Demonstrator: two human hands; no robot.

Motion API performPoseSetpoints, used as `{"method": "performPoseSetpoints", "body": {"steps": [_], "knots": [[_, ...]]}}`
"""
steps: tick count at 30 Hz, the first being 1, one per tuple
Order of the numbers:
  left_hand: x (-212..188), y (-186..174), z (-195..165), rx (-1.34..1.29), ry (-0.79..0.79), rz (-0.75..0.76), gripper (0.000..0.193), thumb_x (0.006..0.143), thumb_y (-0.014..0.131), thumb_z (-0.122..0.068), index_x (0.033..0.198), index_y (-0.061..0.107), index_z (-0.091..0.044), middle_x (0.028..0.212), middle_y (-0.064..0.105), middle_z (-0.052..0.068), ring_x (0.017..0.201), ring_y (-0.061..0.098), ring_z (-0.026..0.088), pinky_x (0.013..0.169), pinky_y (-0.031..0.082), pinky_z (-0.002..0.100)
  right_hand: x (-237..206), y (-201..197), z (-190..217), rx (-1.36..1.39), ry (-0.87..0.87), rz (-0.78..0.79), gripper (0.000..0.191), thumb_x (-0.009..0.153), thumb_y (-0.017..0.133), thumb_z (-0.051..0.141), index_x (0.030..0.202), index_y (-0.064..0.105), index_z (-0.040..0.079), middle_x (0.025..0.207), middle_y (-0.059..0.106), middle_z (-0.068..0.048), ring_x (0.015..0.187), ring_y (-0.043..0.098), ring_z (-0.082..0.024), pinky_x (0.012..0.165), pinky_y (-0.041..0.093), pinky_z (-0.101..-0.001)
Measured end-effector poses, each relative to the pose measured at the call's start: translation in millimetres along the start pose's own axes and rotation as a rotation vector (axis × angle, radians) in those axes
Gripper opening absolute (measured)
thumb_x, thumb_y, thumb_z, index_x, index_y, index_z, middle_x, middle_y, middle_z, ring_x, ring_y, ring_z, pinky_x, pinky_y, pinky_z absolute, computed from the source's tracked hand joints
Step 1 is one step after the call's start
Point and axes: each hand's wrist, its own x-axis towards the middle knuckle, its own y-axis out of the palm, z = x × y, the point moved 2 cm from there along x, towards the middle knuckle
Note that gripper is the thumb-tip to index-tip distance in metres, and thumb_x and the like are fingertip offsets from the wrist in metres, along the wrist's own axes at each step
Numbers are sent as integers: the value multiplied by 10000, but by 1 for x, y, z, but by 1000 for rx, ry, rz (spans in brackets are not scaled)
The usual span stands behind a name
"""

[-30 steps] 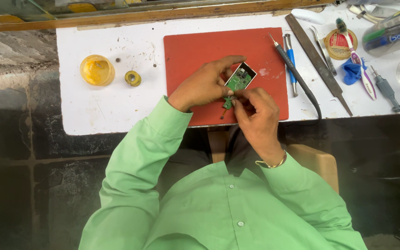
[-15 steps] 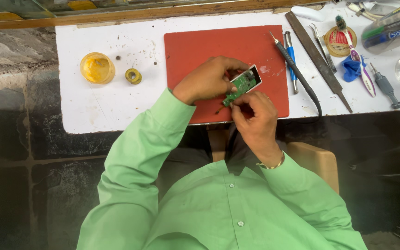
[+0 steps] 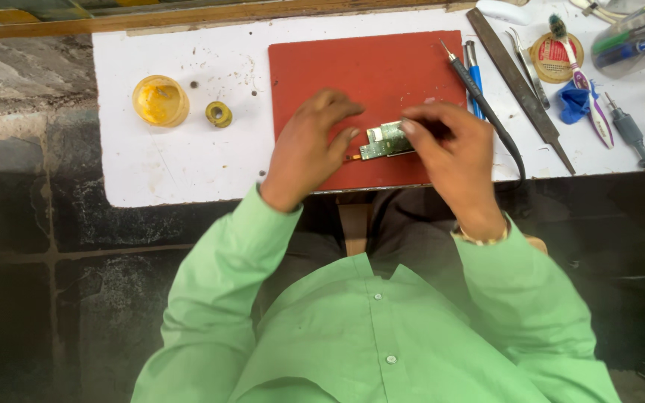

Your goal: The person cleans a circuit board with a toothbrush, then uses a soldering iron and tweezers to work on the board. They apply flux and solder to specific points, reposition the board, and continue soldering while holding the board steady.

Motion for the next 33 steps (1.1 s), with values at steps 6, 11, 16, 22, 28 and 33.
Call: {"method": "performPoseSetpoints", "body": {"steps": [6, 11, 16, 22, 28, 33], "knots": [[-70, -19, -5, 95, -107, -328, 188, 897, 776, -91, 1073, 719, -59, 1110, 657, 113, 1033, 639, 304, 884, 527, 392, 67, 70, 3, -203, -197, 293, 116, 897, 775, 57, 1002, 751, 12, 893, 762, -105, 785, 721, -181, 734, 570, -308], [-98, -51, 22, 120, -203, -573, 224, 913, 793, -16, 1115, 696, -31, 1085, 639, 99, 944, 634, 237, 774, 539, 322, 89, 112, -8, -347, -109, 362, 64, 863, 748, 75, 919, 763, 46, 839, 770, -82, 770, 745, -214, 711, 571, -342], [-103, -71, 46, 227, -266, -630, 317, 879, 822, 0, 1164, 684, -18, 1090, 626, 100, 827, 571, 195, 736, 503, 341, 84, 111, 11, -471, -175, 262, 93, 855, 771, 110, 926, 765, 51, 862, 761, -97, 782, 707, -264, 664, 528, -395], [-105, -77, 66, 209, -368, -682, 508, 897, 853, 15, 1334, 597, -24, 1181, 523, 94, 909, 535, 163, 746, 503, 307, 33, 40, 26, -235, -183, 149, 139, 952, 760, 134, 1059, 749, 46, 944, 727, -81, 810, 675, -213, 685, 516, -340], [-107, -90, 88, 24, -448, -740, 708, 916, 861, 56, 1472, 430, -25, 1257, 434, 86, 972, 516, 143, 784, 501, 285, -40, -105, -26, -195, 49, -265, 90, 1038, 742, 20, 1127, 752, 12, 997, 728, -44, 880, 638, -76, 811, 509, -215], [-106, -78, 88, 10, -372, -804, 597, 938, 726, 161, 1426, 430, -14, 1275, 424, 83, 1007, 522, 137, 797, 513, 289, -57, -199, -54, -589, 40, -550, 206, 952, 763, -42, 1156, 778, -15, 1030, 711, -87, 801, 610, -123, 753, 482, -254]]}}
